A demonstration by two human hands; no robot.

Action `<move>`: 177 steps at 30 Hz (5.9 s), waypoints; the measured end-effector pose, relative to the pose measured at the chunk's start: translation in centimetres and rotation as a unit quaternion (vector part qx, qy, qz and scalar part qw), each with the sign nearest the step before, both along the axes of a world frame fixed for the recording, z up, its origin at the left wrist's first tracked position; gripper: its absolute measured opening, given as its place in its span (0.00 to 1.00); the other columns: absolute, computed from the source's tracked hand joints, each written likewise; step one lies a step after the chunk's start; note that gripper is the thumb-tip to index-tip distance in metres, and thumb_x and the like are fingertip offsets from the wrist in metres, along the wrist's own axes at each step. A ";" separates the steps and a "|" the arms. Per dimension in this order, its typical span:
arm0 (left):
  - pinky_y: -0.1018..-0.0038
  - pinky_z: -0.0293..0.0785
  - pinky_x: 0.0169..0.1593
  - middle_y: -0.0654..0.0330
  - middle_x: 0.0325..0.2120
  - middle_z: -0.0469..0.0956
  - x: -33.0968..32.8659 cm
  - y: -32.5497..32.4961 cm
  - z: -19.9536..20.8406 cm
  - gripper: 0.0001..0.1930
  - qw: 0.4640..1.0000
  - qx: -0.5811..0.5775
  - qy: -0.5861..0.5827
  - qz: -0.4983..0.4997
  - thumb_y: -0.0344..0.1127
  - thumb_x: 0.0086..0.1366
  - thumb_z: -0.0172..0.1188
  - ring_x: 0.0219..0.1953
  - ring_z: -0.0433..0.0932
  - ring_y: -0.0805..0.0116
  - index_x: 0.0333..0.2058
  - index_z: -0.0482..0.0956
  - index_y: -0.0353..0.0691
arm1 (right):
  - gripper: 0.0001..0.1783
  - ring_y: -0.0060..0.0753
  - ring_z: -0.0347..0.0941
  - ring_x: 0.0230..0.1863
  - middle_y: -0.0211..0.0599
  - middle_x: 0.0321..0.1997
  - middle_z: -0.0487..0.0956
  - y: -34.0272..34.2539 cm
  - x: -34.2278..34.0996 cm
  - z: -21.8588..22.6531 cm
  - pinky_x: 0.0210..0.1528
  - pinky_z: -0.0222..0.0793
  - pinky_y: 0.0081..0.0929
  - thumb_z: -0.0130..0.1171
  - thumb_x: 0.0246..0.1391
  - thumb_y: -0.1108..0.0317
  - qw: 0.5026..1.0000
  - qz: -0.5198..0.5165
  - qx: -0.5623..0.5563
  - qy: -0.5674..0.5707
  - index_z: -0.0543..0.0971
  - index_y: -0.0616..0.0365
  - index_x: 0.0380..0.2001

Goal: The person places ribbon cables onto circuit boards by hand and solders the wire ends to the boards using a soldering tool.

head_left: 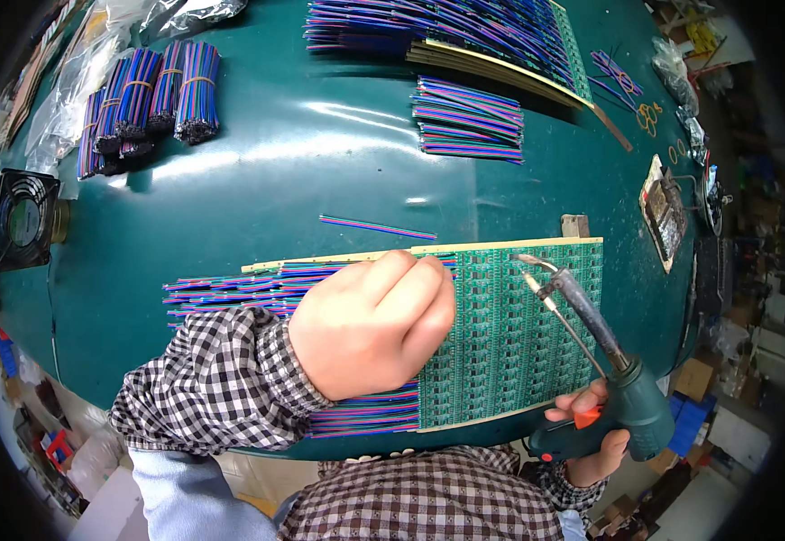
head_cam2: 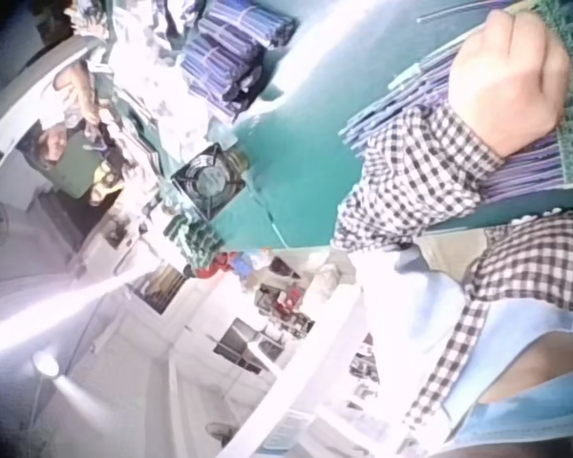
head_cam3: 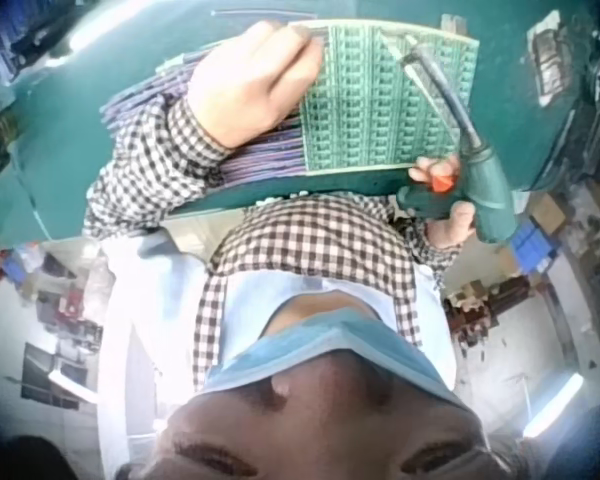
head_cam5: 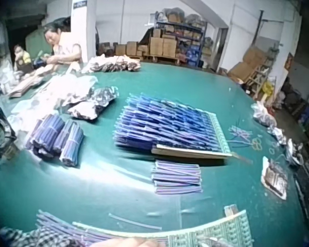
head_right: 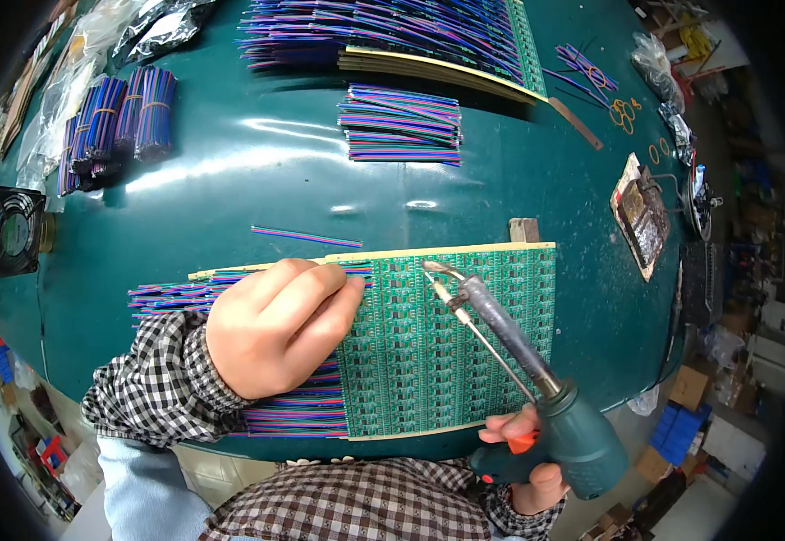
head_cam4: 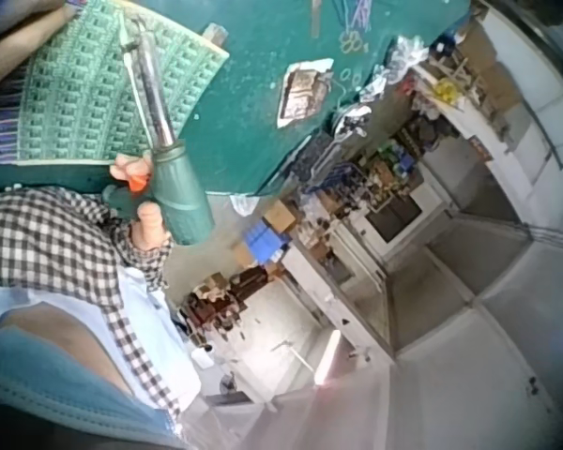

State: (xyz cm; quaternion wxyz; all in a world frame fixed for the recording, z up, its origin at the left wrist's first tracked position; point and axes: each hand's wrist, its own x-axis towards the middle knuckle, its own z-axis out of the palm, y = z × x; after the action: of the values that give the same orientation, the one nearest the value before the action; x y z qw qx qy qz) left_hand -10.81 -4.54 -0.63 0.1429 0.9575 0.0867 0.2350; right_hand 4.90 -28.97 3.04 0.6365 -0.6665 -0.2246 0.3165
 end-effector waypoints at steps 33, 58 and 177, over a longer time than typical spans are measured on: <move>0.75 0.73 0.29 0.59 0.28 0.72 0.3 1.0 0.4 0.12 0.997 -0.072 0.016 0.007 0.26 0.44 0.61 0.28 0.74 0.65 0.32 0.78 0.35 | 0.46 0.38 0.73 0.33 0.40 0.30 0.73 0.3 -0.9 0.1 0.40 0.76 0.41 0.63 0.45 0.42 0.989 0.096 -0.114 0.017 0.62 0.74 0.52; 0.74 0.74 0.30 0.57 0.29 0.73 0.2 1.0 0.8 0.12 0.996 -0.075 0.037 0.007 0.26 0.45 0.61 0.29 0.74 0.64 0.32 0.79 0.34 | 0.40 0.36 0.74 0.32 0.39 0.30 0.72 -0.4 -1.0 0.3 0.41 0.76 0.40 0.63 0.44 0.40 0.990 0.077 -0.105 0.054 0.68 0.70 0.42; 0.74 0.75 0.30 0.53 0.31 0.73 0.2 0.4 0.1 0.17 1.000 -0.002 0.003 -0.016 0.24 0.40 0.60 0.28 0.75 0.64 0.33 0.78 0.25 | 0.38 0.36 0.74 0.29 0.37 0.25 0.72 -0.1 -0.7 0.6 0.41 0.76 0.41 0.65 0.38 0.37 0.986 0.080 -0.137 0.059 0.72 0.67 0.33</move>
State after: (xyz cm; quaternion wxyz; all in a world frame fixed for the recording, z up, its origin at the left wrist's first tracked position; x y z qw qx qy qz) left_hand -10.63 -4.12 -0.51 0.1483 0.9593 0.0720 0.2294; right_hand 4.22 -29.12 3.65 0.5237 -0.7075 -0.1942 0.4330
